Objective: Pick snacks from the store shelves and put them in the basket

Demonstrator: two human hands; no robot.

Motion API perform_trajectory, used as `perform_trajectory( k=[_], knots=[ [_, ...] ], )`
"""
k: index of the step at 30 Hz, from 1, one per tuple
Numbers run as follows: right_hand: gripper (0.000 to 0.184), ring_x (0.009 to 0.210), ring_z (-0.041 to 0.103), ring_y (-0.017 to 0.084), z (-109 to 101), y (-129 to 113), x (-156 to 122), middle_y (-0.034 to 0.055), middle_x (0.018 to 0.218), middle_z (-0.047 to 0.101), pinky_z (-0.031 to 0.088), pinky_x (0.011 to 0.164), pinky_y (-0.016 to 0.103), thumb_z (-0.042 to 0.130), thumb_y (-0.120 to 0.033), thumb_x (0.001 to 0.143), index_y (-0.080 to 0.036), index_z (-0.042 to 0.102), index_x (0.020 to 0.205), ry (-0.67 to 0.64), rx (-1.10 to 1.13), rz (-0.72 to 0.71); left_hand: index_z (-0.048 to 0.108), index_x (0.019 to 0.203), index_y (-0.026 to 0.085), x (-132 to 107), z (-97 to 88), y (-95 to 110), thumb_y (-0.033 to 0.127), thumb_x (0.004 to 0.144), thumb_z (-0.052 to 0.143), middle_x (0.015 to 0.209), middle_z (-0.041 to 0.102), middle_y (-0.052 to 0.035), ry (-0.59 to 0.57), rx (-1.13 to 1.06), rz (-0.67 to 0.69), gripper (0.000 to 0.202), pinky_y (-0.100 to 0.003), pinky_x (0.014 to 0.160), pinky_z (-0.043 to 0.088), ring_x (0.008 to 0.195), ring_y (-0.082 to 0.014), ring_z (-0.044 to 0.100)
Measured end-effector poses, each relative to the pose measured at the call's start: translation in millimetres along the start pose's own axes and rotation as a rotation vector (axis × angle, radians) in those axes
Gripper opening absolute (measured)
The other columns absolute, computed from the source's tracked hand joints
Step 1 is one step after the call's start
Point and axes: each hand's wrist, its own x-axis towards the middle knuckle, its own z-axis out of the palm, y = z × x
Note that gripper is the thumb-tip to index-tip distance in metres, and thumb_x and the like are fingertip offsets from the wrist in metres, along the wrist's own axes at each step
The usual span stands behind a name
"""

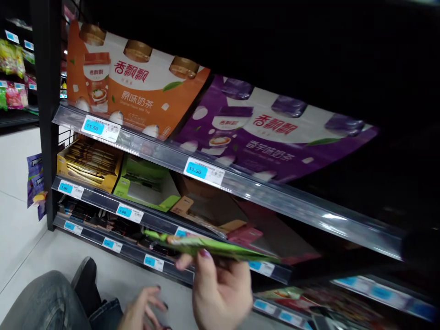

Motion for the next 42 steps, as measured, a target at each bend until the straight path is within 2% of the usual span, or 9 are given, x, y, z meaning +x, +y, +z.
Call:
perform_trajectory(
  k=[3,5,8,11,14,20,29,37,42],
  knots=[
    [0.023,0.037,0.046,0.007,-22,9,-37,-0.0063,0.054,0.052,0.039,0.040,0.018,0.062,-0.038,0.079,-0.021,0.046,0.079,0.074,0.338,0.453,0.035,0.134,0.024,0,-3.5,12,0.059,0.057,0.070,0.126,0.048,-0.0174,0.107,-0.291,0.077,0.092,-0.038,0.067,0.054,0.093,-0.0263,0.058],
    [0.029,0.035,0.042,0.006,-30,23,-56,-0.0071,0.050,0.049,0.037,0.037,0.016,0.065,-0.041,0.074,-0.020,0.047,0.079,0.099,0.446,0.656,0.047,0.127,0.023,-3,-1.8,20,0.051,0.055,0.076,0.109,0.061,-0.0150,0.186,-0.432,0.046,0.083,-0.035,0.060,0.055,0.087,-0.0270,0.062],
    [0.036,0.033,0.041,0.006,-38,43,-77,-0.0064,0.050,0.050,0.033,0.032,0.016,0.072,-0.044,0.066,-0.018,0.050,0.080,0.132,0.505,0.770,0.067,0.102,0.017,-7,0.9,30,0.038,0.060,0.076,0.076,0.071,-0.0102,0.328,-0.367,-0.060,0.048,-0.029,0.049,0.054,0.066,-0.0233,0.066],
    [0.036,0.032,0.040,0.005,-52,52,-86,-0.0041,0.055,0.054,0.032,0.031,0.015,0.075,-0.041,0.064,-0.016,0.052,0.075,0.148,0.526,0.785,0.071,0.088,0.012,-8,2.5,37,0.037,0.061,0.076,0.064,0.071,-0.0094,0.391,-0.266,-0.134,0.037,-0.027,0.046,0.053,0.055,-0.0208,0.066],
    [0.035,0.033,0.043,0.006,-73,55,-83,-0.0051,0.047,0.051,0.034,0.034,0.015,0.076,-0.040,0.063,-0.015,0.053,0.068,0.139,0.564,0.792,0.072,0.082,0.009,-7,5.5,43,0.037,0.059,0.077,0.058,0.070,-0.0091,0.402,-0.206,-0.229,0.037,-0.023,0.044,0.052,0.052,-0.0195,0.066],
    [0.030,0.031,0.043,0.005,-105,66,-72,-0.0045,0.052,0.053,0.032,0.033,0.016,0.078,-0.036,0.060,-0.014,0.060,0.068,0.076,0.433,0.743,0.070,0.084,0.007,-7,9.6,45,0.040,0.057,0.078,0.053,0.069,-0.0094,0.421,-0.128,-0.333,0.043,-0.020,0.044,0.051,0.045,-0.0157,0.063],
    [0.028,0.032,0.045,0.006,-111,73,-72,-0.0059,0.040,0.049,0.033,0.037,0.015,0.071,-0.038,0.067,-0.014,0.056,0.065,-0.056,0.286,0.747,0.069,0.084,0.006,-8,13.8,49,0.043,0.056,0.077,0.052,0.069,-0.0096,0.472,-0.029,-0.351,0.047,-0.022,0.043,0.051,0.046,-0.0172,0.063],
    [0.030,0.029,0.044,0.008,-114,69,-70,-0.0061,0.034,0.047,0.035,0.037,0.018,0.068,-0.042,0.066,-0.015,0.054,0.062,-0.102,0.167,0.769,0.069,0.082,0.006,-7,11.8,49,0.044,0.058,0.076,0.047,0.066,-0.0073,0.457,0.005,-0.360,0.046,-0.021,0.043,0.051,0.044,-0.0175,0.063],
    [0.026,0.030,0.044,0.008,-116,69,-69,-0.0053,0.034,0.049,0.036,0.038,0.018,0.068,-0.038,0.069,-0.016,0.055,0.063,-0.111,0.196,0.750,0.069,0.082,0.008,-6,10.2,46,0.042,0.060,0.075,0.049,0.067,-0.0065,0.448,-0.004,-0.360,0.041,-0.022,0.044,0.052,0.046,-0.0175,0.064]
  ],
)
